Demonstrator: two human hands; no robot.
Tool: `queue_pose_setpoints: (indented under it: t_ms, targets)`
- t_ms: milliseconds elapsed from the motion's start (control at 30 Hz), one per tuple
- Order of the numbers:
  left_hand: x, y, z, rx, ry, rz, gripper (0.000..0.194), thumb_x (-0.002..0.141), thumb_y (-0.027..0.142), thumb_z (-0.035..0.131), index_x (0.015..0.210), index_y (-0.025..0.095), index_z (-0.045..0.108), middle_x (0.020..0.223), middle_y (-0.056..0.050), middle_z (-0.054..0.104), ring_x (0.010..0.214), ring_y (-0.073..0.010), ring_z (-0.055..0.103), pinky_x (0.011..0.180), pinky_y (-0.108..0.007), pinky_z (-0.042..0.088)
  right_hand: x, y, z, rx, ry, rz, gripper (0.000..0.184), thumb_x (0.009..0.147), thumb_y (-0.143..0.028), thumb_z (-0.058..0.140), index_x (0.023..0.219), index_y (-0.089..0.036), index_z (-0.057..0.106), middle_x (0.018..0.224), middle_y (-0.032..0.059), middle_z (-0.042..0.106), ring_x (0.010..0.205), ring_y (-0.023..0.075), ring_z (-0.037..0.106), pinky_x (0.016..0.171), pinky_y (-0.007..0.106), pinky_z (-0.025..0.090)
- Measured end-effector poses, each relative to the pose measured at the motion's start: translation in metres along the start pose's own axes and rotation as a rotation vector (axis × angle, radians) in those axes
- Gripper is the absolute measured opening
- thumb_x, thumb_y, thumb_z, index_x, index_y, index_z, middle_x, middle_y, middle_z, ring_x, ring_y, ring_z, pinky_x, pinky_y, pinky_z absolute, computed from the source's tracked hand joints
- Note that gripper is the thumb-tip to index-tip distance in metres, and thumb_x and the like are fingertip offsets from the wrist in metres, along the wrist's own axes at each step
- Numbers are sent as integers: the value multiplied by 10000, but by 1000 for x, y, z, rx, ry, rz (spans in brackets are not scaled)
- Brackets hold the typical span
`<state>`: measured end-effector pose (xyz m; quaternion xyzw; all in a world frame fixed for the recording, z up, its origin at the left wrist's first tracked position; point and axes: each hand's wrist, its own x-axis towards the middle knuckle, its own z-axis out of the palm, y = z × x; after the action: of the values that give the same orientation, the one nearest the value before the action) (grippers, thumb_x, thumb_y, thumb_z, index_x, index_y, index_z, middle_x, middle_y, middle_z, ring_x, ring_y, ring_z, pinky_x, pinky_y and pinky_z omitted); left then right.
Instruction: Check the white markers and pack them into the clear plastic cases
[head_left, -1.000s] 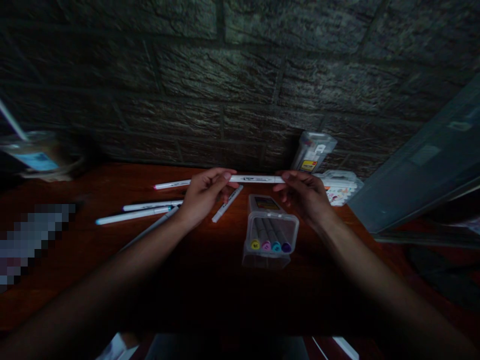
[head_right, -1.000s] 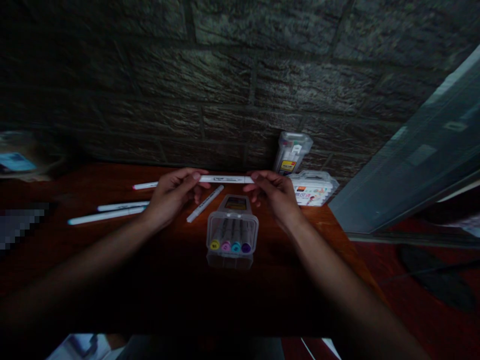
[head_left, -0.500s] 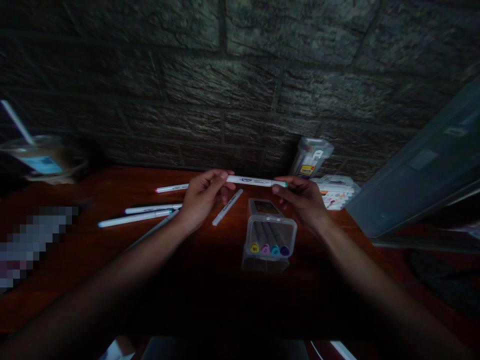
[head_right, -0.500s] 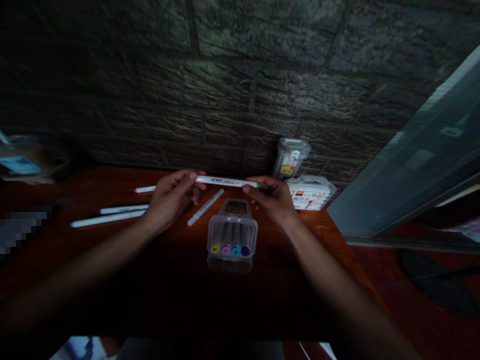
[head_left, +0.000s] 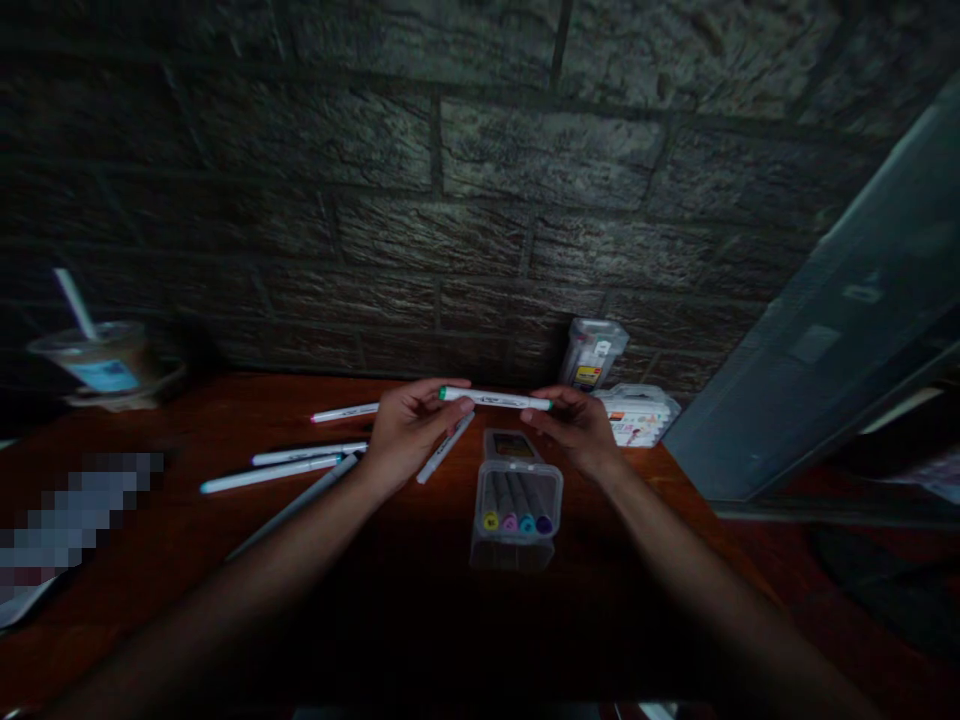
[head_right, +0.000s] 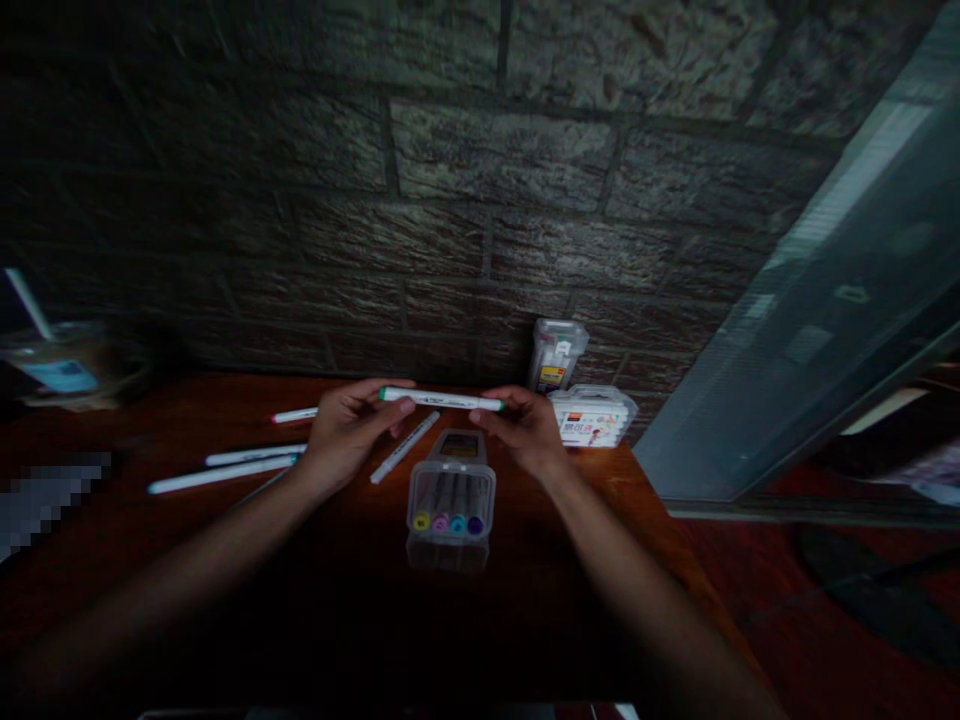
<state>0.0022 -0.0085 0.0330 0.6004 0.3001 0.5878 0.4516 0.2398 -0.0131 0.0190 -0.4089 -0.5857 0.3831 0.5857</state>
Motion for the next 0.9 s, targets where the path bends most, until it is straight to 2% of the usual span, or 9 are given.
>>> queue_pose_setpoints:
  t_ms: [133,267,433,567,667,767,900]
  targets:
    - [5,9,7,17,-26,47,274,767,302,884,1004,183,814,626,11,716,528,-112,603,518,-215,484,1,4,0,-25,14,-54,272,634,-393,951,816,-261,798,681,-14,752,555,153,619,536,288,490]
    - [12,24,19,71,-96,141,250,761,278,887,985,181,831,707,-24,765,593,-135,658,557,-227,510,-1,7,0,-51,14,-104,244,683,-390,932,870,-280,820,738,-1,779,595,171,646,572,305,504]
    - [17,42,41,232,-156,388,187,773,276,892,945,214,852,761,-34,722,647,-140,644,554,-224,500,-4,5,-1,-148,26,-224,207,794,-408,866,971,-305,834,811,19,771,642,186,643,585,313,506]
    - [17,44,52,281,-181,521,171,796,277,889,954,229,846,803,-35,697,684,-144,637,574,-231,497,-5,1,-4,-220,46,-300,204,864,-408,804,1017,-275,823,926,64,781,728,206,665,641,331,530]
    - [17,43,51,323,-213,586,196,823,255,869,1015,233,836,886,-48,719,746,-154,662,612,-238,522,-6,1,-4,-257,70,-339,195,863,-404,805,984,-251,800,900,62,762,711,193,654,638,320,518]
    - [16,44,46,362,-240,641,225,848,200,838,1071,219,820,951,-56,745,787,-156,687,650,-240,547,-8,4,-3,-295,76,-346,196,855,-395,813,937,-225,759,789,26,707,645,163,611,580,279,469]
    - [10,45,40,376,-261,634,274,840,125,830,1102,197,796,973,-47,778,793,-138,705,685,-219,562,-10,10,-2,-352,55,-346,203,857,-385,817,877,-213,710,721,-2,653,606,144,571,542,254,423]
